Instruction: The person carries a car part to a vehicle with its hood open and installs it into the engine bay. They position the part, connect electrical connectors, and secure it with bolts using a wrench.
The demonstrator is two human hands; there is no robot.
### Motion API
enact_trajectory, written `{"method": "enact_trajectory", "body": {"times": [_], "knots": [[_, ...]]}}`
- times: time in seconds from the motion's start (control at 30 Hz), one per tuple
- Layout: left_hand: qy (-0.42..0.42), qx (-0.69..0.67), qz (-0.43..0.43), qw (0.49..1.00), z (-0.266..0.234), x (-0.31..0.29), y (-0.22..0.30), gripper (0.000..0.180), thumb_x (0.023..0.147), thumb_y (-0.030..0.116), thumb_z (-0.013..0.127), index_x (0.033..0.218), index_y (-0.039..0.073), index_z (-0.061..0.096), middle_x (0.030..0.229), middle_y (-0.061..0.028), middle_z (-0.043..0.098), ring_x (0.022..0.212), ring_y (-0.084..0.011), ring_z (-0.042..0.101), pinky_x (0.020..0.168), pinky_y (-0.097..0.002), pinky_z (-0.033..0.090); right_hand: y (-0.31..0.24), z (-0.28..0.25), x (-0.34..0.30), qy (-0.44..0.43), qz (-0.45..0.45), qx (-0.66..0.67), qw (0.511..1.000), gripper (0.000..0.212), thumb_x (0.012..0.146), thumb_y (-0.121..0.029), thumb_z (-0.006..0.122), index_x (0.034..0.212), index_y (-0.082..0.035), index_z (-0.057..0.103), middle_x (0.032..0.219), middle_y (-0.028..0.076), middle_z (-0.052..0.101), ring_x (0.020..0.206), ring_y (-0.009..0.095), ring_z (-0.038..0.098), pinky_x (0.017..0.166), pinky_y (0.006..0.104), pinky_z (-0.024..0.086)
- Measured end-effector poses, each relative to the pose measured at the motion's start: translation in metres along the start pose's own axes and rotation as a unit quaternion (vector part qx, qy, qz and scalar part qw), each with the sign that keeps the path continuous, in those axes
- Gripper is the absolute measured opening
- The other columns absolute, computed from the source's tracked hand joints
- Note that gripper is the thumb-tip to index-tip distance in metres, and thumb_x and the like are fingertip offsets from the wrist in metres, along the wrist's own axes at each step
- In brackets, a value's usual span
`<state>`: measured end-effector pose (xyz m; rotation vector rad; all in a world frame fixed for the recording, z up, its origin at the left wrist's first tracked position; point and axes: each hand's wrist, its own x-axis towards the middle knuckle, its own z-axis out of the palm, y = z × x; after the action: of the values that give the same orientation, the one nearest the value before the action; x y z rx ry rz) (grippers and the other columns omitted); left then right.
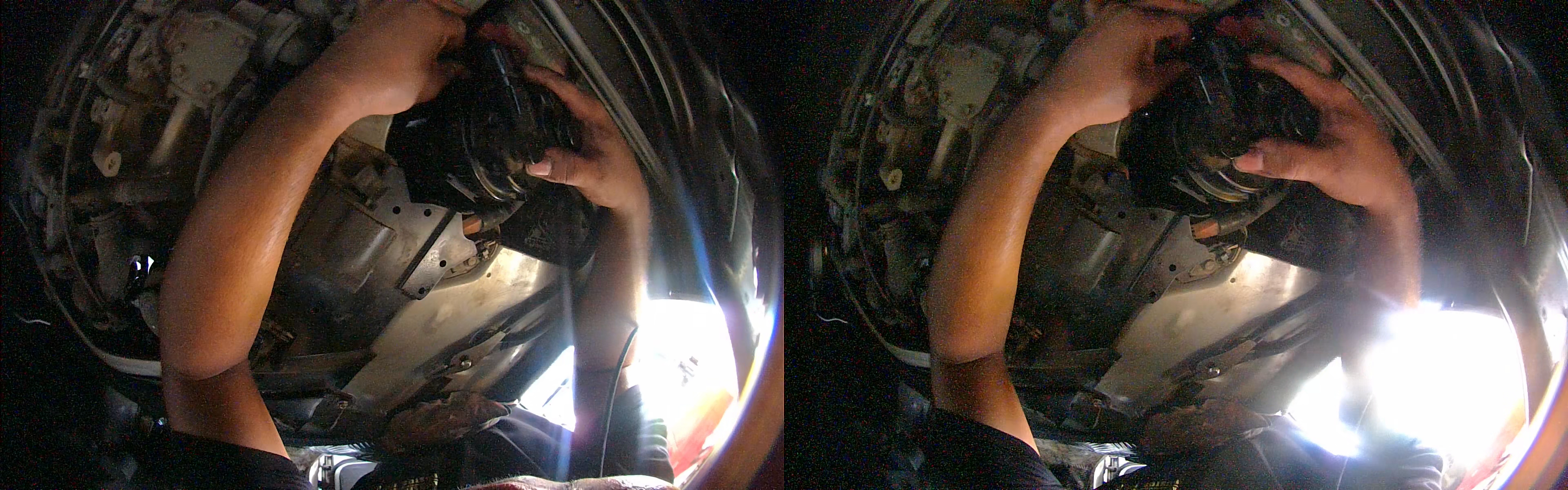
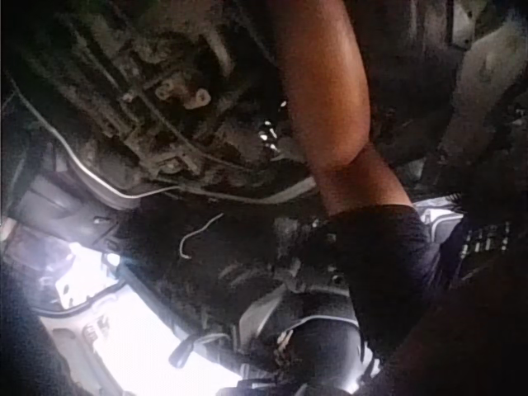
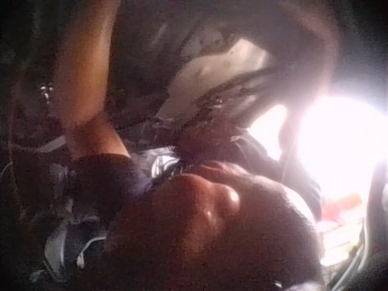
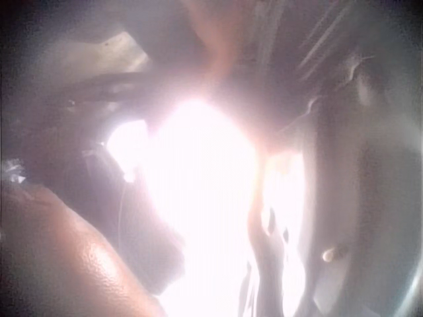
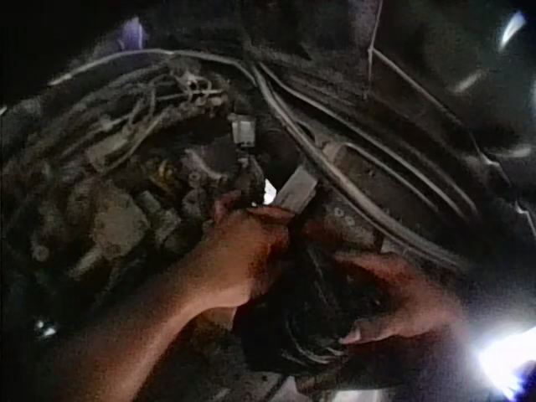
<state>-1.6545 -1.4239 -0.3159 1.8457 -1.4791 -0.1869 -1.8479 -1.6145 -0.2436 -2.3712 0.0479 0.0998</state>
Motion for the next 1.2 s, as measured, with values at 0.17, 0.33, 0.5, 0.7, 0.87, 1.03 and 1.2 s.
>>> {"method": "enact_trajectory", "body": {"times": [0.17, 0.33, 0.5, 0.7, 0.87, 1.03, 1.2], "knots": [[-0.024, -0.040, -0.020, 0.999, -0.011, 0.004, 0.008, 0.021, 0.091, 0.016, 0.065, 0.106, 0.004, 0.073, 0.121, -0.0162, 0.071, 0.122, -0.0344, 0.063, 0.117, -0.0593, 0.022, 0.000, 0.002, -0.002, -0.003, -0.001, 0.020, 1.000, 0.089, 0.070, -0.033, 0.095, 0.144, -0.002, 0.057, 0.150, 0.018, 0.056, 0.142, 0.031, 0.047, 0.121, 0.0426, 0.033], [-0.050, 0.018, -0.021, 0.998, -0.010, 0.005, 0.007, 0.021, 0.091, 0.017, 0.066, 0.106, 0.005, 0.073, 0.116, -0.0154, 0.070, 0.125, -0.0325, 0.060, 0.117, -0.0588, 0.023, 0.000, -0.002, -0.002, -0.027, 0.031, 0.020, 0.999, 0.088, 0.076, -0.039, 0.091, 0.147, -0.003, 0.055, 0.150, 0.018, 0.056, 0.142, 0.032, 0.047, 0.121, 0.0427, 0.033], [0.019, 0.074, 0.033, 0.997, 0.002, -0.001, 0.000, 0.019, 0.089, 0.019, 0.069, 0.102, 0.006, 0.073, 0.115, -0.0145, 0.069, 0.127, -0.0315, 0.057, 0.115, -0.0571, 0.024, -0.002, -0.012, 0.003, 0.014, 0.047, 0.114, 0.992, 0.055, 0.100, -0.035, 0.065, 0.146, -0.005, 0.057, 0.149, 0.014, 0.056, 0.139, 0.027, 0.052, 0.118, 0.0405, 0.038], [0.005, 0.051, 0.013, 0.999, 0.000, -0.002, 0.001, 0.015, 0.089, 0.020, 0.069, 0.096, 0.007, 0.073, 0.107, -0.0130, 0.068, 0.121, -0.0317, 0.058, 0.113, -0.0542, 0.026, 0.006, -0.015, 0.042, -0.051, 0.000, -0.086, 0.995, 0.037, 0.107, -0.019, 0.049, 0.139, -0.013, 0.066, 0.146, 0.010, 0.059, 0.133, 0.026, 0.056, 0.116, 0.0396, 0.040], [0.004, 0.057, 0.015, 0.998, 0.000, -0.003, 0.005, 0.017, 0.089, 0.023, 0.070, 0.092, 0.006, 0.071, 0.103, -0.0132, 0.061, 0.117, -0.0331, 0.055, 0.110, -0.0588, 0.029, 0.010, -0.007, 0.065, -0.121, 0.003, -0.011, 0.993, 0.039, 0.104, -0.032, 0.060, 0.134, -0.010, 0.069, 0.150, 0.014, 0.057, 0.141, 0.031, 0.051, 0.118, 0.0427, 0.038], [0.024, 0.095, -0.060, 0.993, 0.004, -0.001, 0.007, 0.029, 0.091, 0.035, 0.071, 0.095, 0.006, 0.070, 0.117, -0.0142, 0.053, 0.126, -0.0339, 0.047, 0.108, -0.0767, 0.025, 0.010, 0.005, 0.064, -0.124, 0.028, -0.034, 0.991, 0.033, 0.104, -0.025, 0.053, 0.128, -0.012, 0.070, 0.140, 0.012, 0.061, 0.135, 0.031, 0.052, 0.117, 0.0419, 0.037], [-0.018, 0.040, -0.076, 0.996, 0.001, -0.004, 0.002, 0.041, 0.091, 0.047, 0.073, 0.098, 0.007, 0.068, 0.120, -0.0134, 0.051, 0.129, -0.0344, 0.045, 0.110, -0.0791, 0.023, 0.015, 0.007, 0.062, -0.101, -0.033, -0.124, 0.987, 0.032, 0.102, -0.024, 0.051, 0.123, -0.011, 0.071, 0.135, 0.013, 0.063, 0.131, 0.034, 0.054, 0.115, 0.0429, 0.040]]}}
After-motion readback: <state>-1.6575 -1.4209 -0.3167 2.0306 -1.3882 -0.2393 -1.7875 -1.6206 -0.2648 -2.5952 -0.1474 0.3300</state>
